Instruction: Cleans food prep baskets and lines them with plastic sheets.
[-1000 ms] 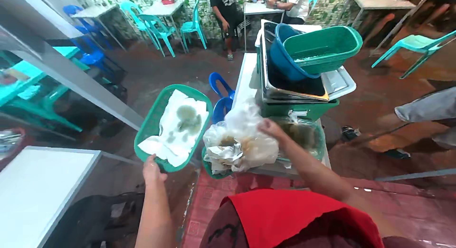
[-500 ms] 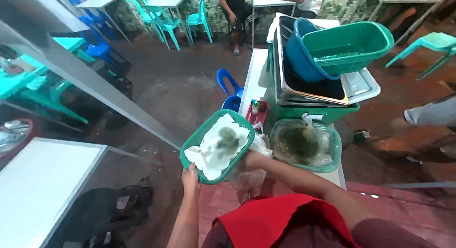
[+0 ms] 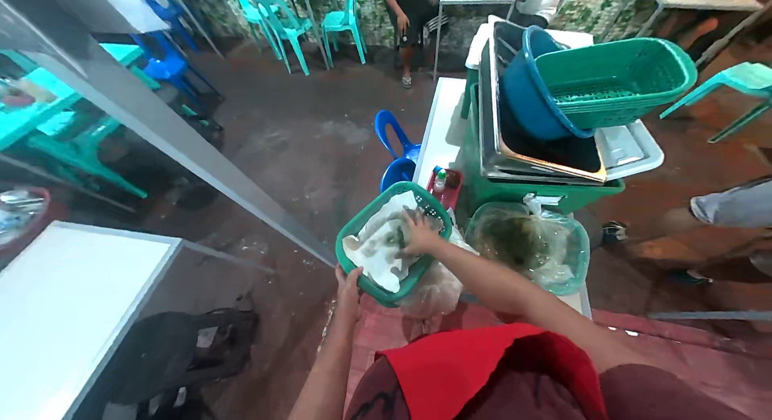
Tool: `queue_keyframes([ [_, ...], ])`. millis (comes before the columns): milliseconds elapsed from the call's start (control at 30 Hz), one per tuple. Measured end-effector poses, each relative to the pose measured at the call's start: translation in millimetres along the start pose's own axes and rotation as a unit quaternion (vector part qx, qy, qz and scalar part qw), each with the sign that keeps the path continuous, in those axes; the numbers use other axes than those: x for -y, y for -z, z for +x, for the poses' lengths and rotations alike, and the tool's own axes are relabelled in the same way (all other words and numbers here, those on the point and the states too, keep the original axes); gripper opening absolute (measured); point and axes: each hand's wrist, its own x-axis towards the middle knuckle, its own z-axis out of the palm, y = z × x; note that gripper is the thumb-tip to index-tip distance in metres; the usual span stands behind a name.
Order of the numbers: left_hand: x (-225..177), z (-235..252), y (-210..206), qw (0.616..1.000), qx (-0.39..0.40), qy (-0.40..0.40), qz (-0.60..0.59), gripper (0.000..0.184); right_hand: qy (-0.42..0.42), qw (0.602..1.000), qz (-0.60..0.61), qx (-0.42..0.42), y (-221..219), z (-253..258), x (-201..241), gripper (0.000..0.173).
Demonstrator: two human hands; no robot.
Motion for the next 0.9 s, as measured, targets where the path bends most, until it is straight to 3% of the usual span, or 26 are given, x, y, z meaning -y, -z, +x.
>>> queue_keyframes([
  [67,6.0,-0.2,-6.9,1.0,0.0,-0.024,-0.005,0.077,-0.01,0.999,0.003,0.032,-23.6,-1.9,10.3,0.131],
  [133,8.6,0.4,-11.6,0.999,-0.006,-0.035,-0.012,0.076,0.016,0.999,0.008,0.034,-44.9,-11.8,27.5,0.096],
  [200,10.1,0.2,-12.9,0.999,-0.019,-0.029,-0.019,0.072,0.045,0.999,-0.001,0.01,-52.6,-13.2,32.8,0.084],
  [267,10.9,0.1,-11.3,0.999,-0.025,-0.023,-0.021,0.073,0.078,0.997,-0.025,0.01,-41.9,-6.7,28.4,0.08],
  [367,-1.5,-6.8,-10.5,0.999,-0.034,-0.036,-0.01,0.071,0.119,0.992,-0.036,0.0,-9.0,-5.5,18.7,0.051],
  [467,-24.1,-8.0,-0.6,0.997,-0.054,-0.057,-0.007,0.07,0.173,0.975,0.007,-0.139,44.2,-34.4,11.6,0.029],
  [533,-37.0,-6.7,13.5,0.994,-0.078,-0.07,-0.028,0.068,0.219,0.934,-0.022,-0.283,75.4,-67.5,-0.9,0.016],
  [600,-47.8,-8.1,31.2,0.99,-0.098,-0.098,-0.035,0.067,0.23,0.887,-0.066,-0.394,78.2,-97.9,-22.9,0.013],
  [633,-52.6,-9.7,39.1,0.987,-0.108,-0.111,-0.04,0.066,0.214,0.896,-0.077,-0.382,66.0,-111.2,-35.7,0.016],
  [667,-56.4,-11.7,46.4,0.985,-0.117,-0.122,-0.044,0.066,0.182,0.929,-0.079,-0.313,46.2,-124.5,-46.9,0.021],
  [733,-62.5,-17.0,57.9,0.981,-0.131,-0.135,-0.042,0.067,0.127,0.987,-0.074,-0.069,-1.4,-141.1,-64.1,0.038],
  [800,-67.3,-20.7,65.3,0.979,-0.146,-0.134,-0.043,0.066,0.118,0.984,-0.096,0.095,-42.8,-134.5,-73.1,0.058],
  [900,-69.7,-21.7,72.0,0.979,-0.147,-0.129,-0.057,0.058,0.109,0.972,-0.15,0.147,-61.4,-99.2,-59.7,0.067],
])
